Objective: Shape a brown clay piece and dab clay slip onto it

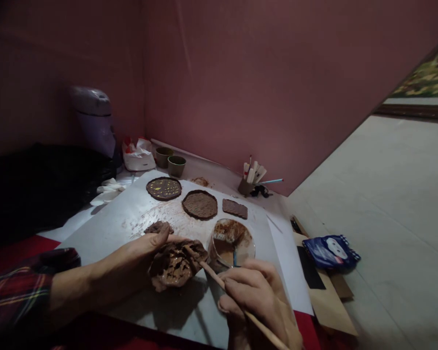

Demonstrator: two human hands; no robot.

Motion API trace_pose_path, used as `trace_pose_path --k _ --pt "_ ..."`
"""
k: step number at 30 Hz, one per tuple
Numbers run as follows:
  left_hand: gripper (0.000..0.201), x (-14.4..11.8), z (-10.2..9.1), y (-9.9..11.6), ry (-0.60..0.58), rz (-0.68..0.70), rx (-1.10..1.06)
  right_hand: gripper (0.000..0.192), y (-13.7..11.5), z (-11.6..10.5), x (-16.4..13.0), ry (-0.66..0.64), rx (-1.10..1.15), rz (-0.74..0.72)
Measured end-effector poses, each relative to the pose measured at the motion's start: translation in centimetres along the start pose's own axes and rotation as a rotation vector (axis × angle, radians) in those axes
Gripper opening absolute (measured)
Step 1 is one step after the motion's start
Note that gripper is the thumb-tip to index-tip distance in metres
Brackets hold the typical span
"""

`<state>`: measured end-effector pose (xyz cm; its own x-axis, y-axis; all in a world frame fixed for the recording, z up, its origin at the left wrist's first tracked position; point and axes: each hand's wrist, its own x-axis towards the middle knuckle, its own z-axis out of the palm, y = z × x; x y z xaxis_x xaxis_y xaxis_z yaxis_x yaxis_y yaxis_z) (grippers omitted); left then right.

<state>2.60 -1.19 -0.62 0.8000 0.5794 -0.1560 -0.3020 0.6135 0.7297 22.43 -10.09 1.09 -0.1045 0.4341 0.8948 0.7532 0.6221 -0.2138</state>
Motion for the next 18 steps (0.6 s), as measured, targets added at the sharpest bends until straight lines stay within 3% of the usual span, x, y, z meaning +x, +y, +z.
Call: trace_pose_path --k 4,9,12,14,16,18 --pt "0.061 -0.1 0.2 0.0 0.007 -0.030 0.019 0.005 0.2 -1.2 0.3 -0.301 -0.047 -0.118" --pt "0.058 -0.2 0.2 -0.1 -0.025 -0.015 -0.034 0.010 -0.6 -0.7 -0.3 -0.100 0.020 0.056" --pt "0.056 -0.2 -0.1 -0.4 -0.049 -0.024 -0.072 0.015 -0.5 -0.6 -0.4 -0.067 0.073 0.136" --pt "0.057 -0.2 -0.3 -0.5 -0.059 -0.039 -0.087 0.012 -0.1 -1.2 -0.4 -0.069 0.126 0.110" --pt "0.059 -0.2 -0.2 -0.4 -0.069 -0.051 -0.094 0.012 0.6 -2.0 -0.4 0.023 0.171 0.066" --pt "0.062 -0.3 0.0 -0.1 -0.078 -0.059 -0.096 0.010 1.2 -3.0 -0.6 0.145 0.127 0.166"
